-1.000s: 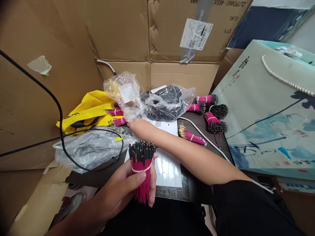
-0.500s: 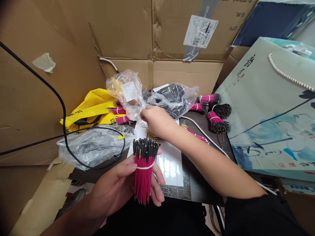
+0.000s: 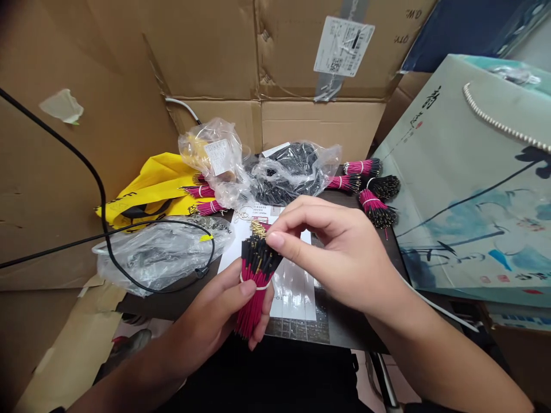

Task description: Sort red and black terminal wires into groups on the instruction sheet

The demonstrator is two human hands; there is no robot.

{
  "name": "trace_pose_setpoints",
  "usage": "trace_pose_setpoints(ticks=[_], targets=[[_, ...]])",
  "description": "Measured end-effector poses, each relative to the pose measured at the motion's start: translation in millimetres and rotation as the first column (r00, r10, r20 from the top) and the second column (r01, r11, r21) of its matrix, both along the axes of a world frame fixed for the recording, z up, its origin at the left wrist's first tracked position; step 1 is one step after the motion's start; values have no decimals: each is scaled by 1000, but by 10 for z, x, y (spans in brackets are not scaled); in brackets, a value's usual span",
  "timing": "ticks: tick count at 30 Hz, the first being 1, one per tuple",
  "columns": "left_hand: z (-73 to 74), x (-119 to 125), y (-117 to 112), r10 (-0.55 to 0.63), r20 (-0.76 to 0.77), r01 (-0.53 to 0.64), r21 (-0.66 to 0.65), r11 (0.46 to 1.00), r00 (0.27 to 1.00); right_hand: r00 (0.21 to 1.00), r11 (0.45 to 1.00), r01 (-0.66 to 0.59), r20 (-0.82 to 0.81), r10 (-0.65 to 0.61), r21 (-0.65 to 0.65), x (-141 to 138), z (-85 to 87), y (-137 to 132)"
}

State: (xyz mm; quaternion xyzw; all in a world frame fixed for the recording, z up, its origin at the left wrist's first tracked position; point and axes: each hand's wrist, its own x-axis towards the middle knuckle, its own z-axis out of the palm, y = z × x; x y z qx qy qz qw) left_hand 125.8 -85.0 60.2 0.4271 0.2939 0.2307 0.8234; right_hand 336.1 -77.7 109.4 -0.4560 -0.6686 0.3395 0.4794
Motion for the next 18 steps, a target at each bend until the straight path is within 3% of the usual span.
trace_pose_setpoints(ticks=[11, 18], targets=[[26, 57, -18, -4, -30, 5, 41, 999, 1000, 998, 996, -60, -37, 57, -65, 53, -118, -31], [32, 81, -22, -3, -52, 5, 38, 999, 999, 999, 1000, 12, -48, -14, -23, 47, -216, -67]])
